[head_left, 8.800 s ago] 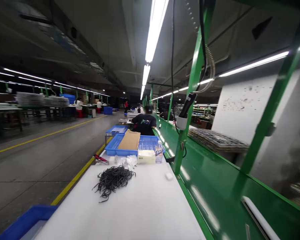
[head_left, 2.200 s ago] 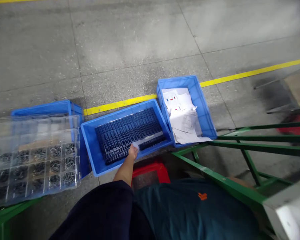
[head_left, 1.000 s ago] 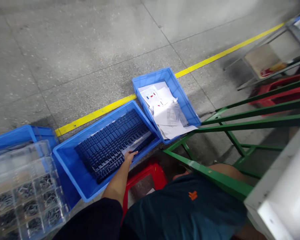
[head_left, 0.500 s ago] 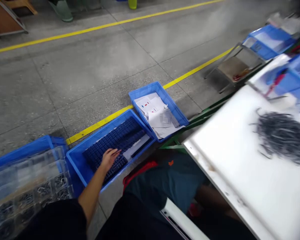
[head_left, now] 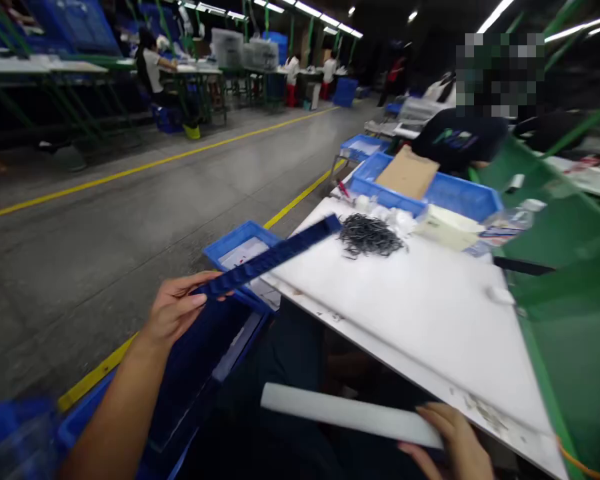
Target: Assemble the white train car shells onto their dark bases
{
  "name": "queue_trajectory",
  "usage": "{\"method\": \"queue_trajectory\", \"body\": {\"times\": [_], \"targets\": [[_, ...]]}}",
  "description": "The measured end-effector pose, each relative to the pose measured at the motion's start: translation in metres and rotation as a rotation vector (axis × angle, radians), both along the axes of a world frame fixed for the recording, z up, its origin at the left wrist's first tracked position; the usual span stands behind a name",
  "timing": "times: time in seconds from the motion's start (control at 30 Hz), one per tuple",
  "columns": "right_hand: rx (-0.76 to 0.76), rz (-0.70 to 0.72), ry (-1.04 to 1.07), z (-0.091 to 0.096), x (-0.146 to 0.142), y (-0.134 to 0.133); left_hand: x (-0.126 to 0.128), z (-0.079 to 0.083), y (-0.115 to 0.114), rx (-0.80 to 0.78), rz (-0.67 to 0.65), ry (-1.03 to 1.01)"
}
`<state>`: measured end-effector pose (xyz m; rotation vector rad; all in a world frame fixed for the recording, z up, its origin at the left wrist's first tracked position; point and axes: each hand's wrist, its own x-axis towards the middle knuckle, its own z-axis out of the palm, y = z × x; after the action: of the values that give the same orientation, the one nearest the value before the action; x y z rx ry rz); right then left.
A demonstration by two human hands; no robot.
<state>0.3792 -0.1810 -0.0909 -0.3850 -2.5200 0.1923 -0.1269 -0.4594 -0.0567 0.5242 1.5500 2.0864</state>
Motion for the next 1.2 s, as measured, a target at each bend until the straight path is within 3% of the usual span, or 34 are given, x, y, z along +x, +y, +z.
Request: {"method": "queue_trajectory", "body": {"times": [0.1, 0.17, 0.27, 0.4, 0.5, 0.6, 0.77, 0.87, 1.07, 1.2], "targets": [[0.033, 0.057, -0.033, 0.006, -0.016, -0.017, 0.027, 0.043, 0.094, -0.133, -0.361, 0.310], [0.064, 0.079, -0.042, 0.009, -0.021, -0.025, 0.047, 0.057, 0.151, -0.199, -0.579, 0.395], [0.042, 0.053, -0.032, 0.013, -0.020, -0.029, 0.073, 0.059, 0.220, -0.279, -0.835, 0.464], [0.004, 0.004, -0.029, 0.017, -0.016, -0.025, 0.091, 0.055, 0.272, -0.283, -0.926, 0.624], [-0.078, -0.017, -0.084, 0.022, -0.014, -0.020, 0.089, 0.055, 0.278, -0.284, -0.890, 0.760], [-0.108, -0.011, -0.122, 0.023, -0.010, -0.014, 0.080, 0.053, 0.267, -0.313, -0.823, 0.879], [-0.125, -0.051, 0.034, 0.025, -0.001, -0.007, 0.072, 0.042, 0.249, -0.249, -0.743, 1.054], [-0.056, -0.149, 0.178, 0.042, 0.006, 0.003, 0.072, 0.038, 0.251, -0.180, -0.750, 1.065], [0.049, -0.364, 0.338, 0.085, 0.003, 0.066, 0.067, 0.038, 0.250, -0.160, -0.788, 0.985], [0.030, -0.380, 0.333, 0.075, -0.012, 0.107, 0.064, 0.036, 0.245, -0.157, -0.797, 0.915]]}}
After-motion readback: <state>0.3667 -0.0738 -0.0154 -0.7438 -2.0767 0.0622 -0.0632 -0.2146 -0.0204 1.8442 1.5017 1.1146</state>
